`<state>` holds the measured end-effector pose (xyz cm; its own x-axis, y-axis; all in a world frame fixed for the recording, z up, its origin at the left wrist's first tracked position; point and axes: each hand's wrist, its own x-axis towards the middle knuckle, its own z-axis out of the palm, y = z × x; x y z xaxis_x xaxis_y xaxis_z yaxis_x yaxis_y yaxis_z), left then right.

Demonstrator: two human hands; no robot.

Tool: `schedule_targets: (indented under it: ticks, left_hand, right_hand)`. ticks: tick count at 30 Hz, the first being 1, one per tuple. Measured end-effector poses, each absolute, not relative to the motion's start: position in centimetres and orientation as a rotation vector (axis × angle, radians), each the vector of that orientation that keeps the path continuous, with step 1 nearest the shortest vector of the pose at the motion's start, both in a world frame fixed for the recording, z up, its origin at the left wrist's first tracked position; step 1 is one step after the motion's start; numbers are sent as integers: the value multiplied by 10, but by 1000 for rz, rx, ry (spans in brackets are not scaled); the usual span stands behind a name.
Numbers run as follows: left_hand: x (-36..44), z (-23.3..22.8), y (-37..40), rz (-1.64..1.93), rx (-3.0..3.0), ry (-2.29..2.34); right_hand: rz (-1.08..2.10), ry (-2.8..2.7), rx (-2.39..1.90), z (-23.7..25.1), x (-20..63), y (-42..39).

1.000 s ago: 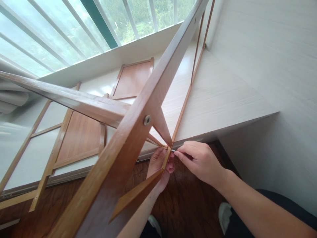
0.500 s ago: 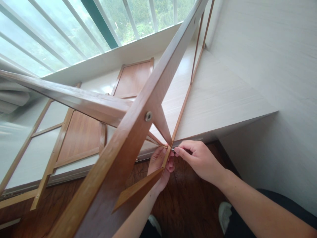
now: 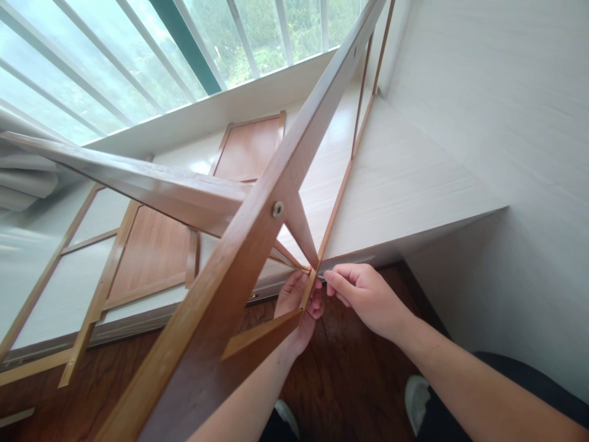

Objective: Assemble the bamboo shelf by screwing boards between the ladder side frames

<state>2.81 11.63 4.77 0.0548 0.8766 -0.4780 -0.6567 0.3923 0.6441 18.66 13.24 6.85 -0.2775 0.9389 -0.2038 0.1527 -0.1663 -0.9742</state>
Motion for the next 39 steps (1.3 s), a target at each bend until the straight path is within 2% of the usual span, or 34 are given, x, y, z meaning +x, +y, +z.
schedule_targets:
  ticks: [16,39]
  left_hand:
    - [29,49,111,1176,278,995]
    - [29,51,112,1175,300,976]
  right_hand:
    - [726,-1877,-1269,72,189,121]
    - [463,-1933,-1134,63,190,122]
